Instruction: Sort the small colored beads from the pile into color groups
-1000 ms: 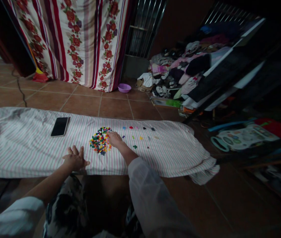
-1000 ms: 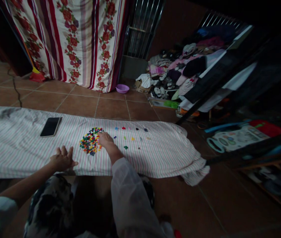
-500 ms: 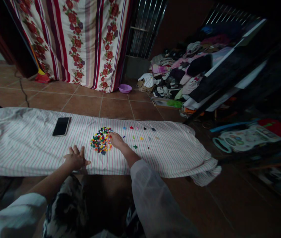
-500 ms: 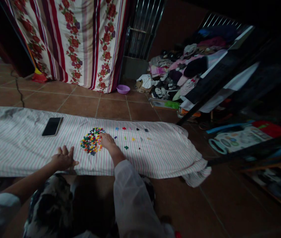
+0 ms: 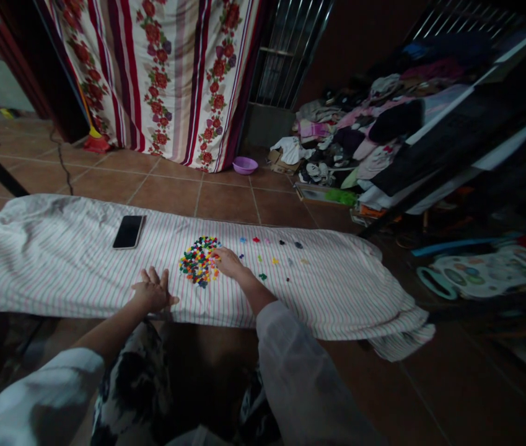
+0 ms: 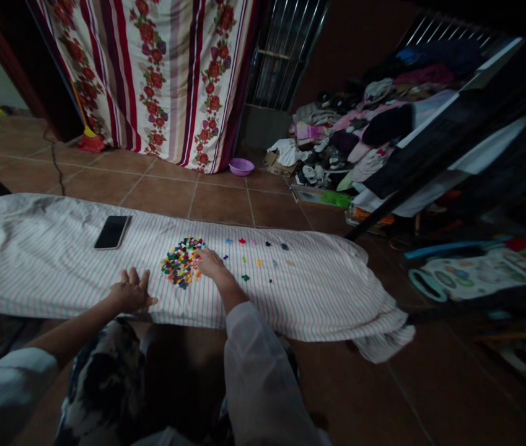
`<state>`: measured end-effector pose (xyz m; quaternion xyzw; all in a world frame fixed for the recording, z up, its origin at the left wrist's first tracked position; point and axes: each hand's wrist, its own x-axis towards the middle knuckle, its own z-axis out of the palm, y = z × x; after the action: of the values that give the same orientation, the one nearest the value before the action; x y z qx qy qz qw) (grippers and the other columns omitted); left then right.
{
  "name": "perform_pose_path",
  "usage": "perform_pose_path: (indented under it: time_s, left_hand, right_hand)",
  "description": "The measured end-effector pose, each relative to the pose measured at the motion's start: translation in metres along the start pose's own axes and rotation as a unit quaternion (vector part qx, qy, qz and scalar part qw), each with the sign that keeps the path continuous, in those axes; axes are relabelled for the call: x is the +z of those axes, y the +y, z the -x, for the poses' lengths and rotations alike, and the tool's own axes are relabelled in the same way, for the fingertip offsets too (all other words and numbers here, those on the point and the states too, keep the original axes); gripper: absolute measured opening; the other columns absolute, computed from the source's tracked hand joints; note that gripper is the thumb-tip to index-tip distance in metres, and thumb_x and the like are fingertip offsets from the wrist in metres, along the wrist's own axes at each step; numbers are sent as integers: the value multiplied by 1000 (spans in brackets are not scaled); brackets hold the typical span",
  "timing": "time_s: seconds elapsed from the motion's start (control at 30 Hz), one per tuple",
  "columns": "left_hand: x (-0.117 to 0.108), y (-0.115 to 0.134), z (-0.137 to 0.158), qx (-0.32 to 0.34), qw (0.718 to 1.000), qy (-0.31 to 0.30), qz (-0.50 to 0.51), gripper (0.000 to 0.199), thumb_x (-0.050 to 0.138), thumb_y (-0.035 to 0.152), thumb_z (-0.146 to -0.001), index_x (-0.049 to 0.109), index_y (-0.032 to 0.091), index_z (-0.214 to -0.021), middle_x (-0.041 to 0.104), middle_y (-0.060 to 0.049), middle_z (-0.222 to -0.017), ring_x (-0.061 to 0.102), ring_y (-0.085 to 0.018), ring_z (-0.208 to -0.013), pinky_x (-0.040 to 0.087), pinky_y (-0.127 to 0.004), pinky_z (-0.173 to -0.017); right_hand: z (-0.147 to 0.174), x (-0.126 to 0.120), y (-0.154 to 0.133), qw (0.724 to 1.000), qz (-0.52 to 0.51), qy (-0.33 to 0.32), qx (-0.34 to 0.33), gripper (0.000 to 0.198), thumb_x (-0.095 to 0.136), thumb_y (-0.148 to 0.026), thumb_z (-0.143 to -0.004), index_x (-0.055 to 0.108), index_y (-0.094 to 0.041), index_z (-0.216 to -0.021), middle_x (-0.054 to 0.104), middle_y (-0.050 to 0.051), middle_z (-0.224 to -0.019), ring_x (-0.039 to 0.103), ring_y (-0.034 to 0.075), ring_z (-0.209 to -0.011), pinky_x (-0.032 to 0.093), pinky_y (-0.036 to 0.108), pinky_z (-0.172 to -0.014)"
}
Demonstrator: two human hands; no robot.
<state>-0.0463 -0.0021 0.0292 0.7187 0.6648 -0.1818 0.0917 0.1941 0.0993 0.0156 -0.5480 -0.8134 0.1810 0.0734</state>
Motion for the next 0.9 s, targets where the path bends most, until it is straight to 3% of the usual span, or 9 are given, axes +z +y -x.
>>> perform_pose_path:
  time_s: [0.17,0.4,0.9]
  left_hand:
    - [-2,2,1,-2,1000,2,-7,92,38,65,-85,17,4,-151,16,-39,-151,16,-59,-138,40,-69,-88]
    - [-2,3,3,-8,1000,7,-8,91,39,64,-85,19,5,-151,16,-38,-152,16,-58,-138,38,-70,-90]
    - [-7,4,8,-4,1000,-3,-11,90,37,64,-86,19,3,-151,16,-38,-151,17,-58,-138,37,-68,-93]
  right_hand:
    - [1,-2,-3,1000,1,7,29,29,51,-21,-92,65,-21,-117,63,7,-120,59,17,-108,43,26,-94]
    - [5,-2,-2,1000,-2,-9,6,26,61,-19,-86,67,-24,-111,61,5,-119,58,17,-107,42,26,-93]
    - [3,0,-11,998,61,-17,6,19,54,-21,-91,68,-23,-104,60,7,-115,56,18,-106,37,29,-96]
